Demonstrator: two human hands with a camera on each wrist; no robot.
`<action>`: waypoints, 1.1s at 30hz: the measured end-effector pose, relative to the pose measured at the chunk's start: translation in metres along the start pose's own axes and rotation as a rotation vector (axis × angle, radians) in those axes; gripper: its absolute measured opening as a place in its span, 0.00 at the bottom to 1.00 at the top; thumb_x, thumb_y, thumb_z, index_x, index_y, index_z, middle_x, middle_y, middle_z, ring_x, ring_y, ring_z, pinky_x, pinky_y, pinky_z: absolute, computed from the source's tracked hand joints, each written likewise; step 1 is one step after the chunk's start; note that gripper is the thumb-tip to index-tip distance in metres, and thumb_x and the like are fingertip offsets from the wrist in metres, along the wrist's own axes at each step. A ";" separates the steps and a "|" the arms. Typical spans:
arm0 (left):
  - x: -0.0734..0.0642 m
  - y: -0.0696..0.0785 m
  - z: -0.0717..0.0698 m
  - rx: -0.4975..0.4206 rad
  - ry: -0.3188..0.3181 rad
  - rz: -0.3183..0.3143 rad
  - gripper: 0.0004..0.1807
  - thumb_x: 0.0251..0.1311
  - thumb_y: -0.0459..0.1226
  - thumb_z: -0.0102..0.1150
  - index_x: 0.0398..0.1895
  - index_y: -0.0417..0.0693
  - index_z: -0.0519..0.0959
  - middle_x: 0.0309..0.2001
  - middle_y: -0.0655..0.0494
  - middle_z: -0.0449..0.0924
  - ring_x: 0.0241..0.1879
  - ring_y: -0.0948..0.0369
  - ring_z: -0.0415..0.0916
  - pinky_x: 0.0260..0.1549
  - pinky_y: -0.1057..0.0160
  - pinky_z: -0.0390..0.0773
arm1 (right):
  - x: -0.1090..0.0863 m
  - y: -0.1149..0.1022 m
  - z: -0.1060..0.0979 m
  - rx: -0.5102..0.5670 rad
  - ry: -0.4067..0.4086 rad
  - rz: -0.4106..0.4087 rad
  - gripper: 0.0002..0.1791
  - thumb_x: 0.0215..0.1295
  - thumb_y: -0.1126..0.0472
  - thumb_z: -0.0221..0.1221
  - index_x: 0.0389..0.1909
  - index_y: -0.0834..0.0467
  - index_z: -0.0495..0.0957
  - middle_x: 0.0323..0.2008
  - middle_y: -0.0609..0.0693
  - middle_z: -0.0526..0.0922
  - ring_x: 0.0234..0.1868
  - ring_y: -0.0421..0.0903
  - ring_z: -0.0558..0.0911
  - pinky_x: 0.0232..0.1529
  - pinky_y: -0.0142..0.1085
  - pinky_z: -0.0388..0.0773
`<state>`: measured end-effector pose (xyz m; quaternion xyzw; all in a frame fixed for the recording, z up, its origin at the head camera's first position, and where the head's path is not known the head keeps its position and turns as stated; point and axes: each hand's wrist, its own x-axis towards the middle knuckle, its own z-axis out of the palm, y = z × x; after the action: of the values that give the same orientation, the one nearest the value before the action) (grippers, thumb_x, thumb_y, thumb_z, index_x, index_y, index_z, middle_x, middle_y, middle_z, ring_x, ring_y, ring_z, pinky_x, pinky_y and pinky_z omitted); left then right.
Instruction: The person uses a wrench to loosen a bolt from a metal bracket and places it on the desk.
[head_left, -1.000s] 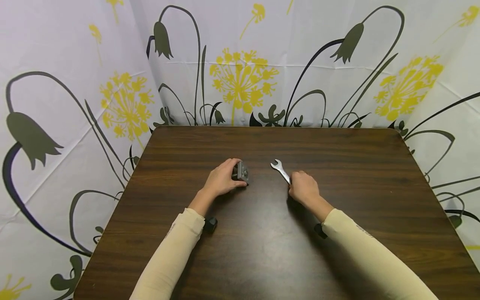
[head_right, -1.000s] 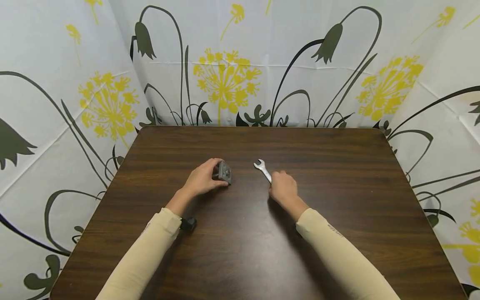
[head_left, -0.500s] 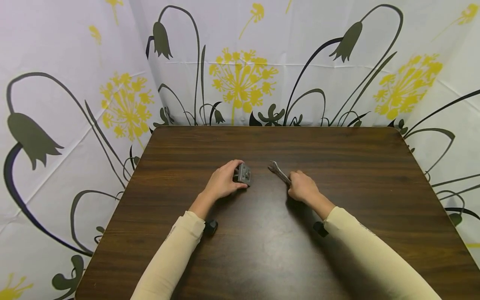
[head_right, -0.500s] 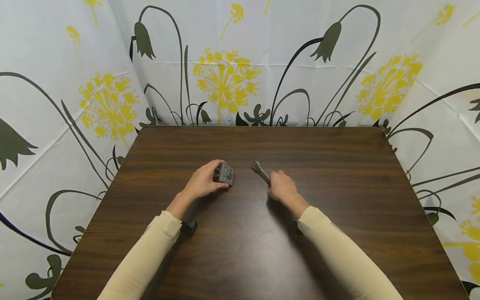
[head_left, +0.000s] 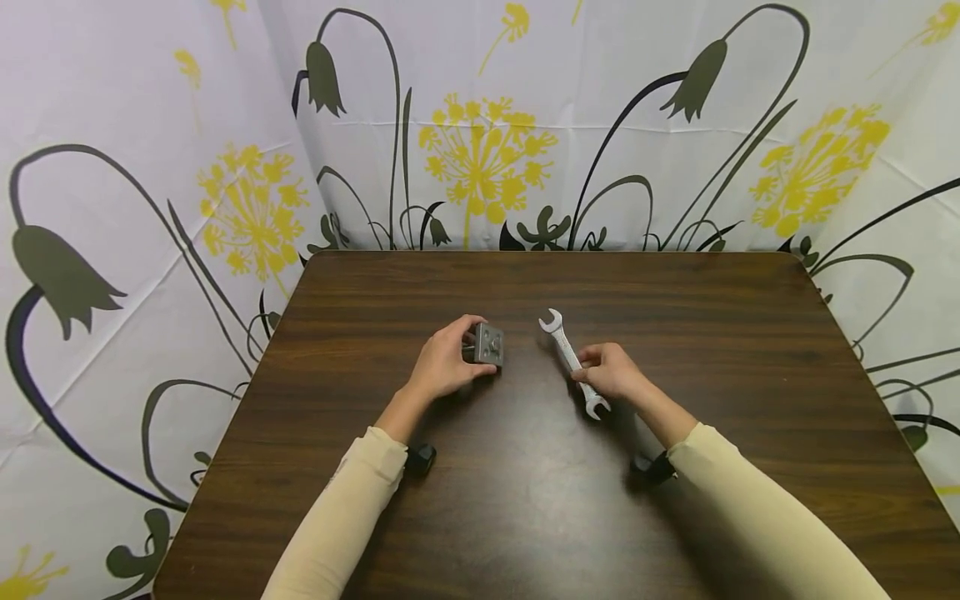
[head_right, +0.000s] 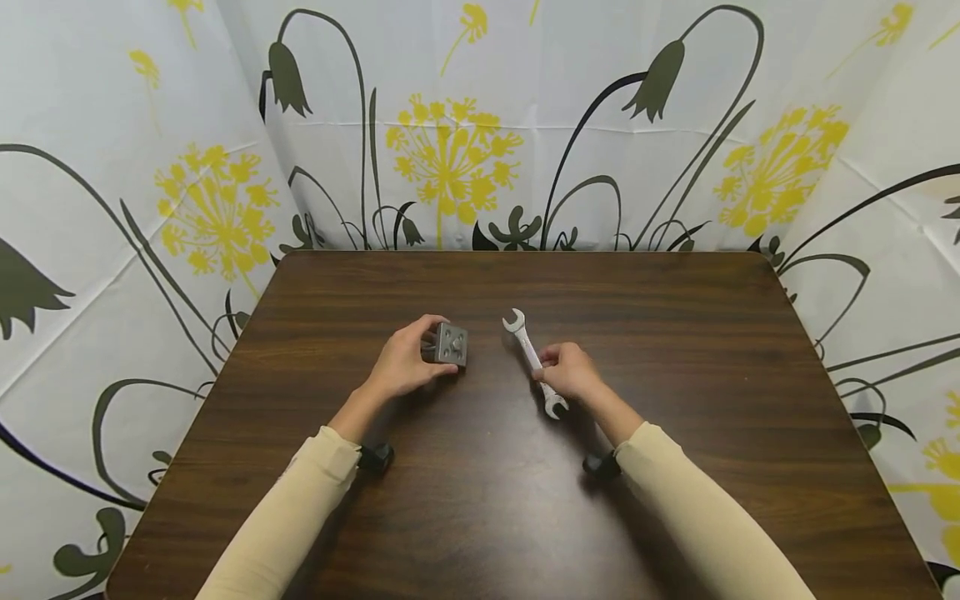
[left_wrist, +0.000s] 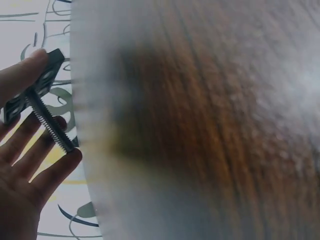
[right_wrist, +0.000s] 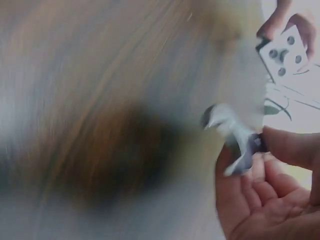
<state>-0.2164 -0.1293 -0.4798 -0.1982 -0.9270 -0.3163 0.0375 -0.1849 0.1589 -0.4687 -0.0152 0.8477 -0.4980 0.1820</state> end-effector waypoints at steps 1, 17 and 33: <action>0.000 0.001 0.000 -0.013 0.016 0.000 0.40 0.38 0.48 0.79 0.57 0.57 0.70 0.46 0.58 0.79 0.43 0.59 0.79 0.41 0.54 0.78 | -0.001 -0.001 0.001 0.095 -0.017 0.013 0.16 0.59 0.70 0.60 0.46 0.74 0.75 0.34 0.59 0.84 0.29 0.43 0.80 0.28 0.32 0.76; 0.011 0.032 -0.010 -0.253 0.333 0.103 0.40 0.34 0.42 0.81 0.55 0.52 0.71 0.40 0.56 0.82 0.42 0.62 0.80 0.41 0.61 0.80 | -0.043 -0.055 0.060 0.872 -0.171 0.075 0.16 0.67 0.61 0.58 0.52 0.64 0.76 0.38 0.50 0.84 0.37 0.43 0.83 0.34 0.37 0.82; 0.007 0.075 -0.027 -0.427 0.490 0.249 0.36 0.33 0.26 0.78 0.51 0.33 0.71 0.37 0.42 0.80 0.36 0.48 0.80 0.36 0.48 0.82 | -0.057 -0.081 0.092 1.126 -0.289 0.027 0.11 0.67 0.61 0.57 0.49 0.59 0.77 0.37 0.50 0.84 0.39 0.44 0.84 0.37 0.38 0.83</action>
<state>-0.1946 -0.0887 -0.4142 -0.2315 -0.7720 -0.5342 0.2551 -0.1147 0.0526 -0.4239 0.0268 0.4191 -0.8625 0.2824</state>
